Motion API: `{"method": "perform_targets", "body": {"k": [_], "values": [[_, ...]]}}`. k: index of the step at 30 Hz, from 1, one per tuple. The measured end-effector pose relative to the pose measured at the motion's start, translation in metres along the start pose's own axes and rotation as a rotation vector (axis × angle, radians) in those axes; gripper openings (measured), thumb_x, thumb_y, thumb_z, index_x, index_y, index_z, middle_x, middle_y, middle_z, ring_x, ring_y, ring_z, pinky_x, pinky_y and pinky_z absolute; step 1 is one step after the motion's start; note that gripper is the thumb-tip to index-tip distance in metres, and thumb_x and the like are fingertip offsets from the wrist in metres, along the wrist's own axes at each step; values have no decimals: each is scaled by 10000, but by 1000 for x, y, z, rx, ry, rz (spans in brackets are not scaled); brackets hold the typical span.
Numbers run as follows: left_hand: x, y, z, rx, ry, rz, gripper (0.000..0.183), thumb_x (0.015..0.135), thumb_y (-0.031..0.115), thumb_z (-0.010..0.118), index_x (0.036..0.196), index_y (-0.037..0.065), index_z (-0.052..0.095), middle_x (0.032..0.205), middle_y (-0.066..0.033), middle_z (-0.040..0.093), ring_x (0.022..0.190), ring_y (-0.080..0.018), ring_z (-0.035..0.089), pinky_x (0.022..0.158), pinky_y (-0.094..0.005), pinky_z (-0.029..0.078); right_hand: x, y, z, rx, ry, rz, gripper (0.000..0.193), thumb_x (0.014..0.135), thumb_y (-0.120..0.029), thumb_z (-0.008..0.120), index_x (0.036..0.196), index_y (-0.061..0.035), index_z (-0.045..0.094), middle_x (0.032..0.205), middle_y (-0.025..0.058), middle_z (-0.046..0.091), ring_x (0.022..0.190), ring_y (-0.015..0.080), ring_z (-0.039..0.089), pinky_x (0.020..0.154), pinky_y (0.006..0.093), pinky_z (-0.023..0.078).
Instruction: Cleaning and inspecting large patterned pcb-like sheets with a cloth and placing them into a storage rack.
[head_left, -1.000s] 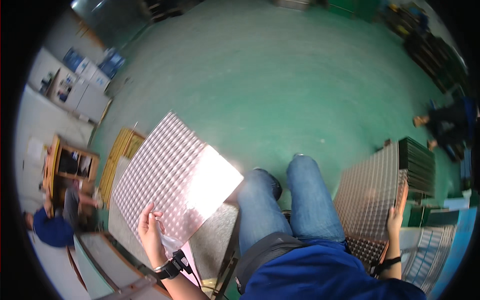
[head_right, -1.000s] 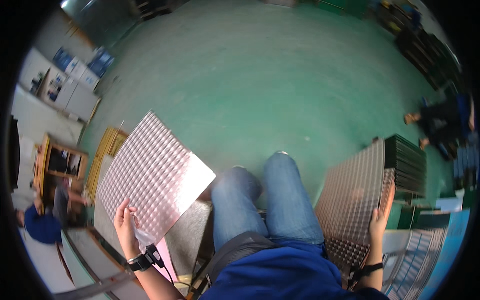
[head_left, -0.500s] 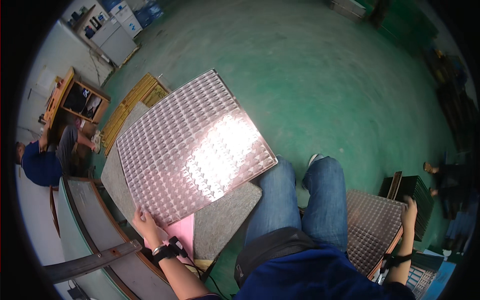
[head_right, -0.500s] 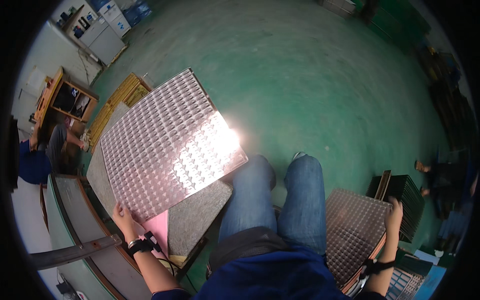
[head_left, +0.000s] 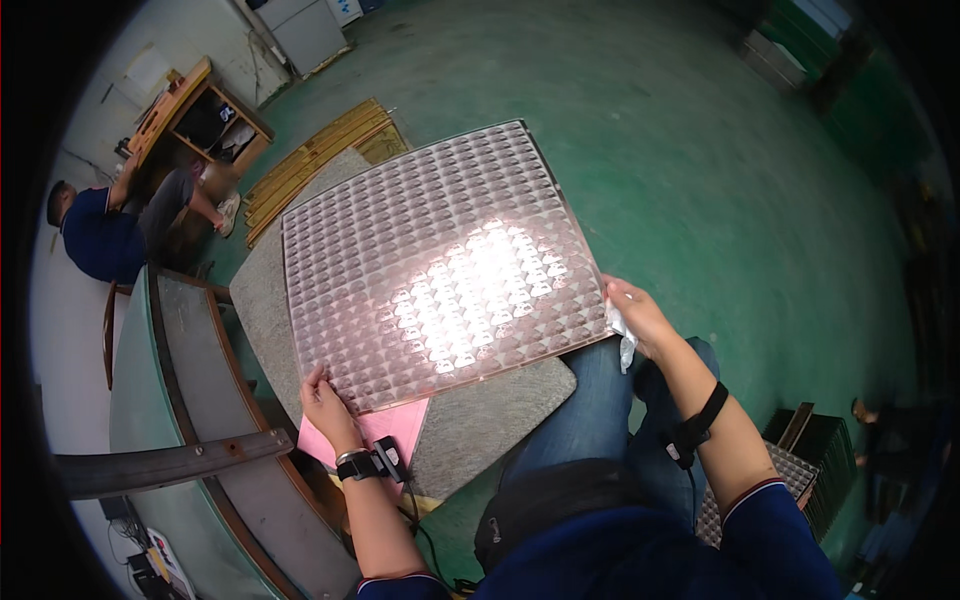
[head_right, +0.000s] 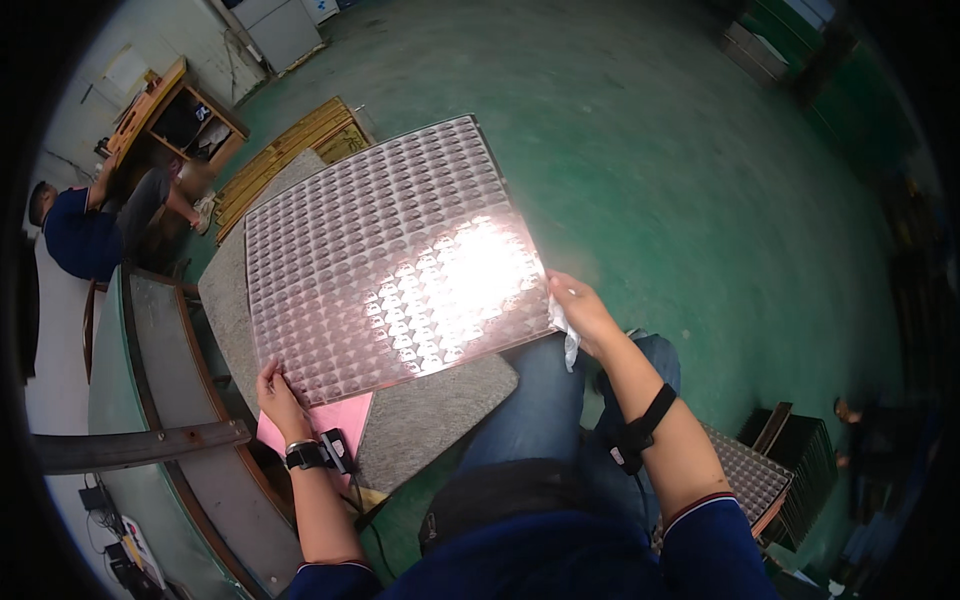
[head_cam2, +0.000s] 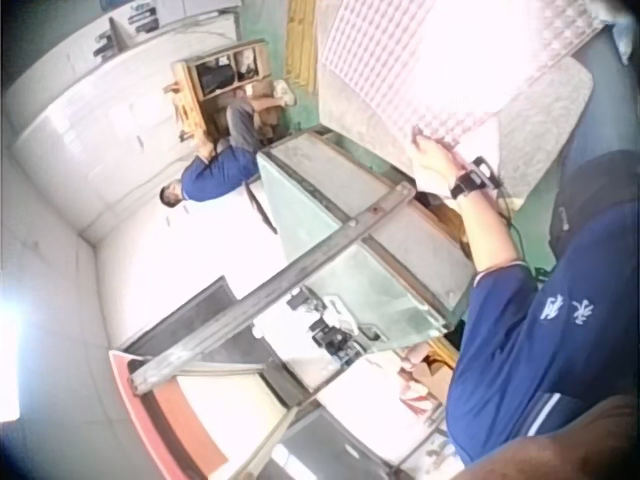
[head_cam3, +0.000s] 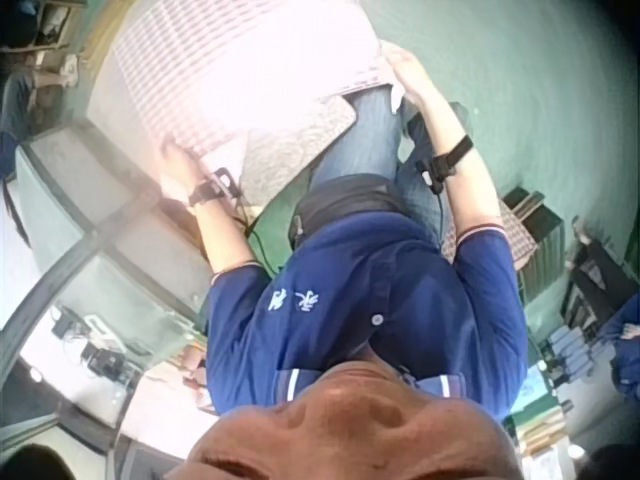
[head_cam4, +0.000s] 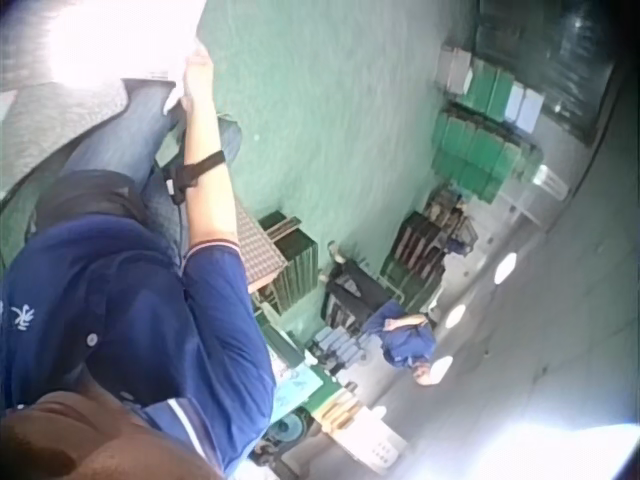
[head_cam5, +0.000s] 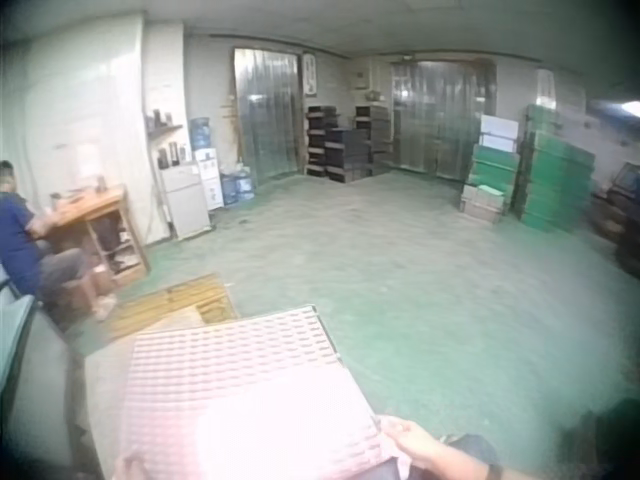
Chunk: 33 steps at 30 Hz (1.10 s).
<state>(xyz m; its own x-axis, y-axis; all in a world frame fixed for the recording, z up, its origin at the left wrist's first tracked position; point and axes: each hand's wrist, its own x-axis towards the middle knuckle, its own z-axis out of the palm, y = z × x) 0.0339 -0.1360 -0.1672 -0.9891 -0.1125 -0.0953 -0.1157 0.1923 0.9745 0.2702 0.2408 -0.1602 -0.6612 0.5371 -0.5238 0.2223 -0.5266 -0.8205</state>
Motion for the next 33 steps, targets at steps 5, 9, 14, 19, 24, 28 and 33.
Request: {"method": "perform_targets", "body": {"k": [5, 9, 14, 19, 24, 28, 33], "values": [[10, -2, -9, -98, -5, 75, 215, 899, 42, 429, 1069, 42, 559, 785, 28, 526, 517, -33, 439, 416, -176, 350, 1, 9, 16, -8, -40, -150, 348, 932, -222, 475, 1182, 18, 497, 997, 66, 598, 873, 121, 573, 735, 246, 473], [11, 30, -33, -85, -32, -54, 228, 896, 28, 438, 1090, 38, 557, 798, -5, 543, 561, -36, 446, 483, -166, 368, -21, -5, 8, 210, 38, -226, 303, 925, -230, 490, 1099, 16, 526, 978, 57, 605, 817, 112, 585, 706, 237, 481], [-17, 105, -28, -99, -201, 71, 242, 906, 75, 473, 1138, 33, 529, 758, 13, 510, 531, -23, 431, 467, -152, 364, -65, -26, -63, 362, 82, -386, 281, 915, -205, 498, 1111, -4, 518, 985, 63, 620, 821, 119, 606, 710, 239, 494], [-39, 128, -1, -227, -538, -135, 290, 902, 154, 513, 1170, 43, 513, 778, 26, 509, 564, -30, 435, 480, -156, 350, -109, -18, -158, 409, 194, -511, 301, 930, -218, 466, 1140, -7, 506, 1048, 80, 604, 904, 142, 594, 791, 273, 476], [-59, 133, 53, -105, -779, -190, 315, 928, 257, 475, 1148, 40, 537, 801, 19, 546, 588, -40, 439, 512, -170, 367, -166, -18, -214, 426, 305, -657, 335, 946, -228, 423, 1192, -6, 479, 1155, 91, 557, 1014, 171, 556, 874, 316, 441], [-86, 147, 115, -145, -1060, -316, 415, 938, 338, 437, 1175, 4, 506, 850, 0, 581, 613, -69, 465, 555, -187, 406, -203, 4, -254, 439, 397, -751, 356, 951, -227, 404, 1221, -2, 456, 1198, 102, 531, 1050, 188, 539, 904, 337, 421], [-116, 153, 165, -118, -1264, -358, 417, 925, 340, 467, 1187, 15, 478, 982, -25, 578, 787, -103, 545, 698, -242, 478, -250, 15, -267, 383, 448, -774, 363, 943, -251, 429, 1212, -8, 462, 1168, 98, 548, 1022, 184, 550, 887, 321, 426]]}}
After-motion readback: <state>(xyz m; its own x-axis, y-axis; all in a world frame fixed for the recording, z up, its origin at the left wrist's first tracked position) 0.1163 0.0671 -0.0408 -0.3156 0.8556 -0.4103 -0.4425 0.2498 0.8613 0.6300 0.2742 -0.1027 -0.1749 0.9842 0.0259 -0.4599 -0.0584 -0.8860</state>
